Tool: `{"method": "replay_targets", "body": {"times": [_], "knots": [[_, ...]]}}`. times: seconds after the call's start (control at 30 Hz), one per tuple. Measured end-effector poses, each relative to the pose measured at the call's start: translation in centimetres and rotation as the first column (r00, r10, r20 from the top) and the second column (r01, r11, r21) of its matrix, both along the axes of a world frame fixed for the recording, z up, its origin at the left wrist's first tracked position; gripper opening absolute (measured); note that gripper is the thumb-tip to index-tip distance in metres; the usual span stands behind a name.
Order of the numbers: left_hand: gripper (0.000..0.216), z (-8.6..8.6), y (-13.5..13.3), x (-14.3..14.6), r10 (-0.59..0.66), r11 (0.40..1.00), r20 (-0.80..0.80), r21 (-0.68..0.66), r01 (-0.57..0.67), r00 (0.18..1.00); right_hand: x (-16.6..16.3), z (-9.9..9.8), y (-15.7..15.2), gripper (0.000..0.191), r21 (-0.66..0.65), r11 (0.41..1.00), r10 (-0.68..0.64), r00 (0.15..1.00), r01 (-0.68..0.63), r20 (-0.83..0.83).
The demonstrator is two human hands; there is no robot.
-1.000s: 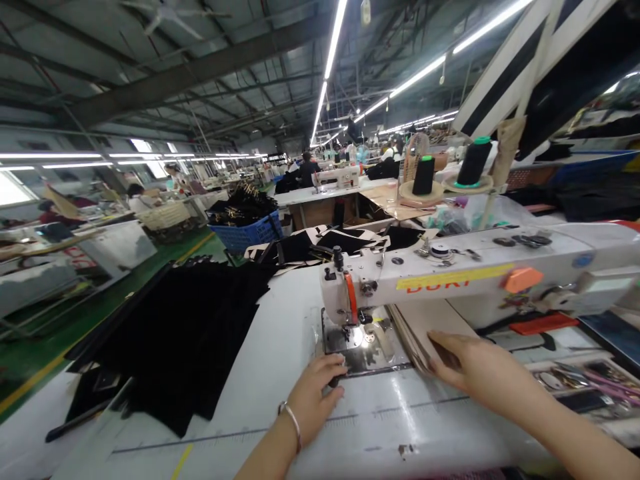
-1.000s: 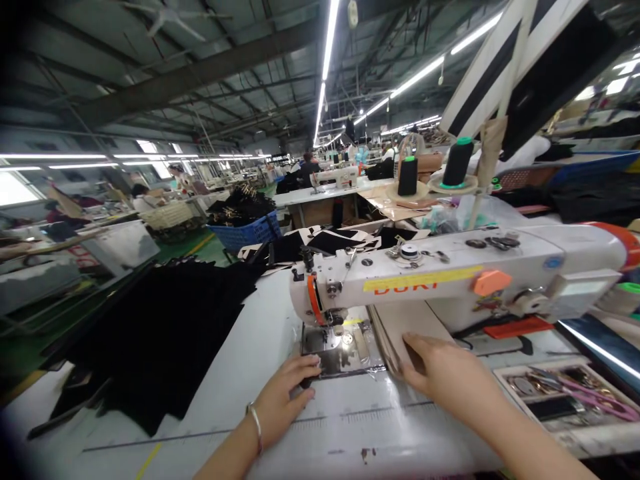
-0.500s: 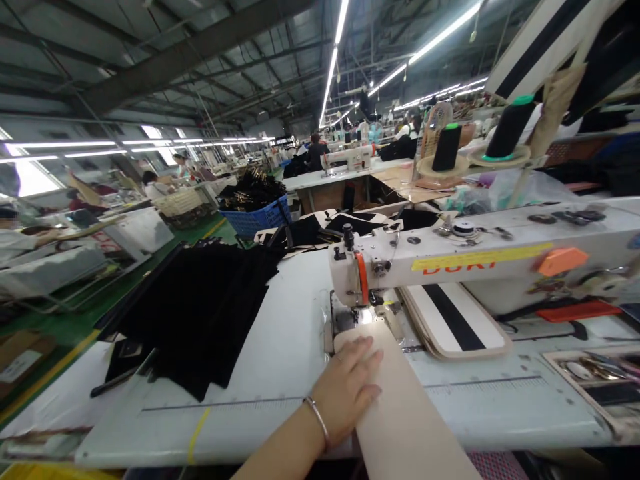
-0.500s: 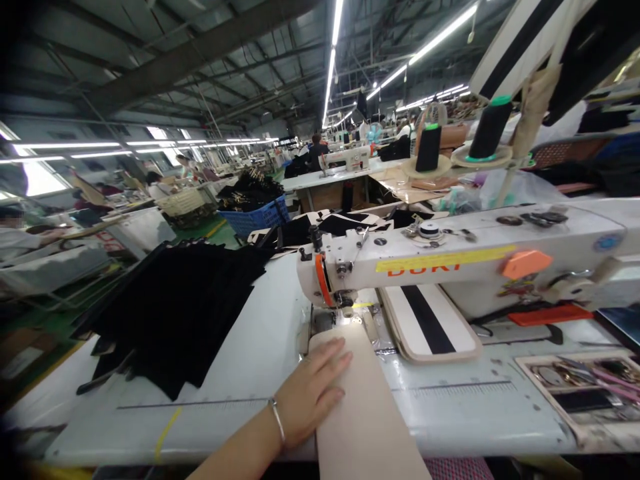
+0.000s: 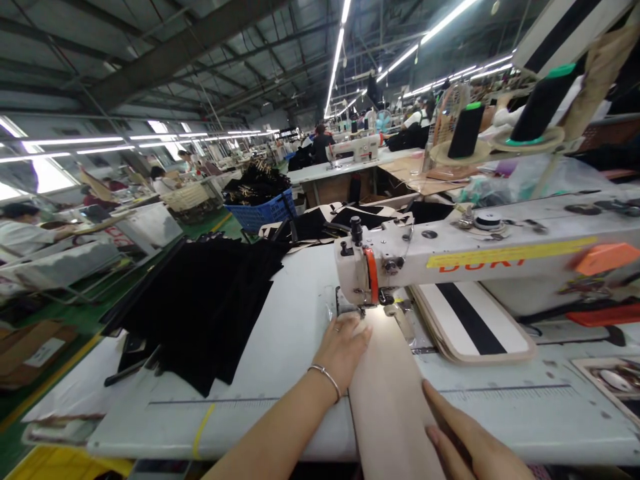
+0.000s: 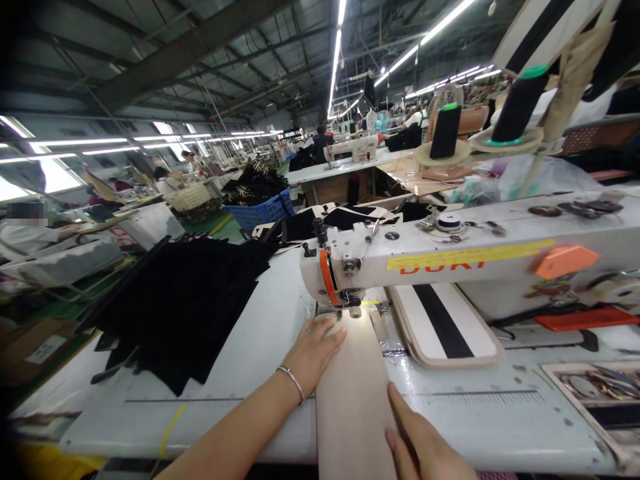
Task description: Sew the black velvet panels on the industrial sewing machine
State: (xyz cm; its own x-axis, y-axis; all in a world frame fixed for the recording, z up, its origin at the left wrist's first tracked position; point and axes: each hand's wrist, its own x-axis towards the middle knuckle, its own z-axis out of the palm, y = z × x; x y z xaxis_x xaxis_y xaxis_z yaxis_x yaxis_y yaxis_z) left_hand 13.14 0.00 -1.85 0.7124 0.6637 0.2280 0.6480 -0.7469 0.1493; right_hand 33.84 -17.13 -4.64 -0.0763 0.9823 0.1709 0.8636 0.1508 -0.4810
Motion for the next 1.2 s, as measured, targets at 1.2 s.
{"method": "replay_targets", "body": {"times": [1.2], "knots": [[0.033,-1.8,2.5,-0.6,-0.077,0.995,0.208,-0.046,0.088,0.975,-0.1,0.3,1.3,0.048,-0.034,0.999,-0.009,0.999,0.01,0.034]]}}
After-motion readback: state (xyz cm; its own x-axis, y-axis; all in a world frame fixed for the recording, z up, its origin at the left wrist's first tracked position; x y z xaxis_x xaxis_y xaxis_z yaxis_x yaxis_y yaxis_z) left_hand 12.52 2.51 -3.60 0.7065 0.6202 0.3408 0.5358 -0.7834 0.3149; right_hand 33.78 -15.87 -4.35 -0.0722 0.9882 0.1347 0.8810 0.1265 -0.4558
